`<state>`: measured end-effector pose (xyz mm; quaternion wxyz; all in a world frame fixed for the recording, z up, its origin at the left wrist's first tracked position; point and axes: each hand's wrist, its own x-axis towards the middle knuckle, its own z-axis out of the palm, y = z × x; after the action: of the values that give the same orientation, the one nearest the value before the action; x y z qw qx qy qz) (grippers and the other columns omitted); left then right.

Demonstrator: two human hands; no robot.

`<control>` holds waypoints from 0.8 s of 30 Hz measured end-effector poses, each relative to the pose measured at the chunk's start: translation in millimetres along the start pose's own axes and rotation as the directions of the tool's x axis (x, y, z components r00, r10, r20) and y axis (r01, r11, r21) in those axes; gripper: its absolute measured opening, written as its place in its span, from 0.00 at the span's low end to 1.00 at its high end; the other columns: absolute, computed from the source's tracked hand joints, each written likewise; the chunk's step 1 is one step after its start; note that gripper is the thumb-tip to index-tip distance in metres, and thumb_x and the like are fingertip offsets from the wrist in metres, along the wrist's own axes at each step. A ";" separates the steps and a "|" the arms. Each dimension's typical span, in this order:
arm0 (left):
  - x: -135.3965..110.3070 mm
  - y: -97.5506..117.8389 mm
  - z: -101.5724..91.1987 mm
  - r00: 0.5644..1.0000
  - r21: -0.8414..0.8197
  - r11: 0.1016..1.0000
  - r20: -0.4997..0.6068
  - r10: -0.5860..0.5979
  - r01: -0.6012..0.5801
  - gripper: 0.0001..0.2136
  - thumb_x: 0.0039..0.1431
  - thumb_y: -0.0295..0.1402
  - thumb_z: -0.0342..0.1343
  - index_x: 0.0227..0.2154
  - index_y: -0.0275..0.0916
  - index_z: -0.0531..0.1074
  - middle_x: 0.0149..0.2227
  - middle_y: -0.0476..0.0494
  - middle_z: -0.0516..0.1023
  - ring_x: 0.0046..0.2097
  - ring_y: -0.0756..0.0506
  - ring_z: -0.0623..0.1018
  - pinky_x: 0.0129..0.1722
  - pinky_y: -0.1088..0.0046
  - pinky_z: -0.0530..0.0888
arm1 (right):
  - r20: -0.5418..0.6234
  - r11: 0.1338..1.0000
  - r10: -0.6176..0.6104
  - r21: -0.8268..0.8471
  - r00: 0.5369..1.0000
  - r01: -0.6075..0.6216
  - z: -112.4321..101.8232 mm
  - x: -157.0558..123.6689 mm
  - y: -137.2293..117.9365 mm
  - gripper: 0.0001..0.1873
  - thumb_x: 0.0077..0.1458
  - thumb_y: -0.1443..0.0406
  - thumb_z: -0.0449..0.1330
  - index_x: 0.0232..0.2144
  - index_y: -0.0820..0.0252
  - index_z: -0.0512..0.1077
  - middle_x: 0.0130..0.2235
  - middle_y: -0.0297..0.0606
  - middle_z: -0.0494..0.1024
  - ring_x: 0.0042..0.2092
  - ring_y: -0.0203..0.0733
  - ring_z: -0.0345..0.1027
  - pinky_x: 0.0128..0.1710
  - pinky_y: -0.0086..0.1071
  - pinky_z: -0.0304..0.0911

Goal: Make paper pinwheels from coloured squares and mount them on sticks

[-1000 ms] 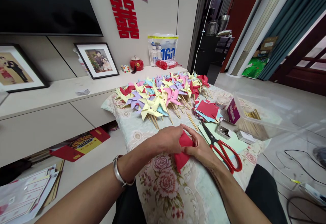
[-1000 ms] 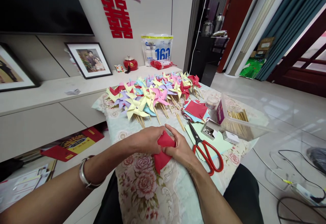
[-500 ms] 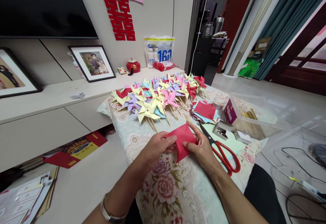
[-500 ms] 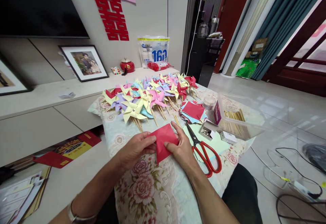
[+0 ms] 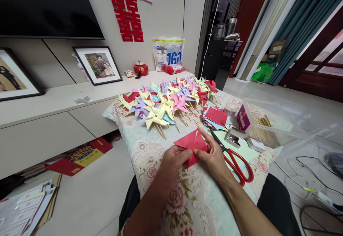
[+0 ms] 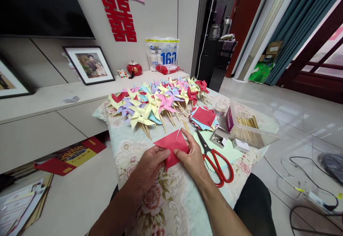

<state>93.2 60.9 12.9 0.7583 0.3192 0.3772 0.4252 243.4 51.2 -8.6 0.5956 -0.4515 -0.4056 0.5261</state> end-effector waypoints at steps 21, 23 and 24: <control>18.2 17.9 -6.9 0.983 0.083 0.994 -0.165 0.084 -0.071 0.05 0.38 0.31 0.63 0.18 0.35 0.74 0.17 0.51 0.73 0.20 0.52 0.69 0.23 0.76 0.65 | 0.209 0.469 -0.639 -0.656 0.740 0.591 -3.4 -5.8 -0.6 0.19 0.55 0.68 0.63 0.50 0.53 0.71 0.47 0.43 0.73 0.50 0.51 0.66 0.49 0.48 0.62; 19.6 20.2 -9.5 0.982 0.070 0.995 -0.169 0.086 -0.075 0.06 0.38 0.32 0.63 0.17 0.36 0.72 0.16 0.52 0.71 0.20 0.52 0.68 0.23 0.76 0.65 | 0.342 0.332 -0.652 -0.673 0.676 0.661 -1.1 -7.4 -2.1 0.15 0.56 0.71 0.60 0.45 0.54 0.72 0.44 0.42 0.72 0.48 0.50 0.65 0.48 0.48 0.61; 20.1 20.9 -10.2 0.982 0.065 0.995 -0.170 0.087 -0.076 0.07 0.37 0.32 0.63 0.16 0.36 0.72 0.16 0.52 0.70 0.20 0.52 0.67 0.23 0.76 0.65 | 0.394 0.291 -0.637 -0.673 0.662 0.680 0.2 -8.1 -2.5 0.14 0.56 0.73 0.59 0.44 0.54 0.72 0.44 0.42 0.71 0.47 0.50 0.64 0.48 0.48 0.60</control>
<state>83.3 89.4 18.4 0.6951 0.3182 0.4403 0.4709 242.9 43.1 -6.2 0.4893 -0.4401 -0.7528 0.0144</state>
